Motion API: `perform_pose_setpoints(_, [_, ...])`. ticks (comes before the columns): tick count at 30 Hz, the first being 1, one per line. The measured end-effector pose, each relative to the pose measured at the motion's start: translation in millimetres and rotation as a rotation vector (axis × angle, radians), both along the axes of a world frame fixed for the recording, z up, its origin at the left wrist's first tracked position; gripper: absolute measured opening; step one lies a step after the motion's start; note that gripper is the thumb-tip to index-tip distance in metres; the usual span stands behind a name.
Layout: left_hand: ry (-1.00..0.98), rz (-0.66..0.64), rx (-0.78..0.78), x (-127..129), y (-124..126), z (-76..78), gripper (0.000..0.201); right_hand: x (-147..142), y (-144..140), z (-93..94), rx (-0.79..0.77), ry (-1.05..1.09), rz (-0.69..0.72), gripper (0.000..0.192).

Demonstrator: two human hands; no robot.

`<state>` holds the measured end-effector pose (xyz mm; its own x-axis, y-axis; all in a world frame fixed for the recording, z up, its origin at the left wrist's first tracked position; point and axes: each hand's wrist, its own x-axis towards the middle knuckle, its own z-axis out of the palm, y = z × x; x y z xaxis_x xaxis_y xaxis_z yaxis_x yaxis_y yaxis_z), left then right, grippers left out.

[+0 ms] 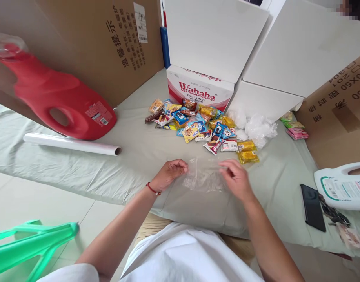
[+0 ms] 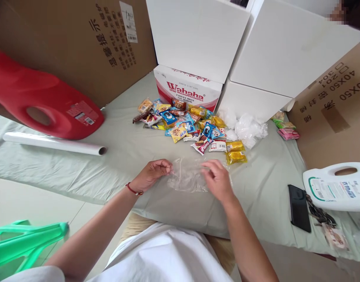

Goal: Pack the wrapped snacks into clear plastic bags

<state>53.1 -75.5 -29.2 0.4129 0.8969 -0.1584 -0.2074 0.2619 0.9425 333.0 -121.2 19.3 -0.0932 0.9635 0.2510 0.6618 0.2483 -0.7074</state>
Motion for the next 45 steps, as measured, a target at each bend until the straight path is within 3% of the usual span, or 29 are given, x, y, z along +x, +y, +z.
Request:
perform_pose_setpoints(2, [0.009, -0.025, 0.044, 0, -4, 4.2, 0.034, -24, 9, -6.5, -0.083, 0.047, 0.212, 0.031])
perform_pose_setpoints(4, [0.035, -0.065, 0.059, -1, -8, 8.5, 0.036, -41, 17, -18.4, -0.105, 0.065, 0.294, 0.03])
perform_pose_setpoints(7, [0.076, -0.047, -0.053, -1, -12, 13.2, 0.049, -52, 22, -34.2, -0.062, 0.084, 0.289, 0.018])
perform_pose_setpoints(11, [0.222, 0.151, -0.225, 10, -6, 16.8, 0.062, -55, 20, -42.3, 0.002, 0.119, 0.336, 0.019])
perform_pose_setpoints(16, [0.375, 0.051, -0.104, 26, 15, 15.7, 0.049, -60, 17, -38.5, 0.119, 0.067, 0.409, 0.02])
perform_pose_setpoints(19, [0.408, 0.186, -0.065, 19, 22, 9.4, 0.044, -52, 12, -29.2, 0.205, 0.041, 0.377, 0.02])
perform_pose_setpoints(23, [0.455, 0.37, -0.082, -11, 16, 0.0, 0.041, -23, -13, -23.5, 0.214, 0.031, 0.294, 0.022])
perform_pose_setpoints(27, [0.505, 0.453, -0.104, -37, -2, -4.1, 0.04, 10, -53, -40.2, 0.181, 0.011, 0.199, 0.023])
perform_pose_setpoints(31, [0.64, 0.454, -0.054, -41, -18, -2.8, 0.042, 25, -91, -55.7, 0.101, -0.017, 0.136, 0.023])
perform_pose_setpoints(35, [0.747, 0.414, 0.006, -34, -31, 1.4, 0.043, 29, -104, -40.2, -0.182, 0.007, 0.17, 0.023])
perform_pose_setpoints(39, [0.818, 0.395, 0.068, -28, -43, 5.9, 0.041, 29, -83, -9.6, -0.294, 0.053, -0.051, 0.031])
perform_pose_setpoints(42, [0.84, 0.43, 0.074, -25, -51, 7.9, 0.039, 12, -59, 0.7, -0.357, -0.101, 0.072, 0.037])
perform_pose_setpoints(45, [0.831, 0.472, 0.046, -24, -56, 8.7, 0.038, -17, -42, -7.4, -0.314, -0.188, 0.194, 0.063])
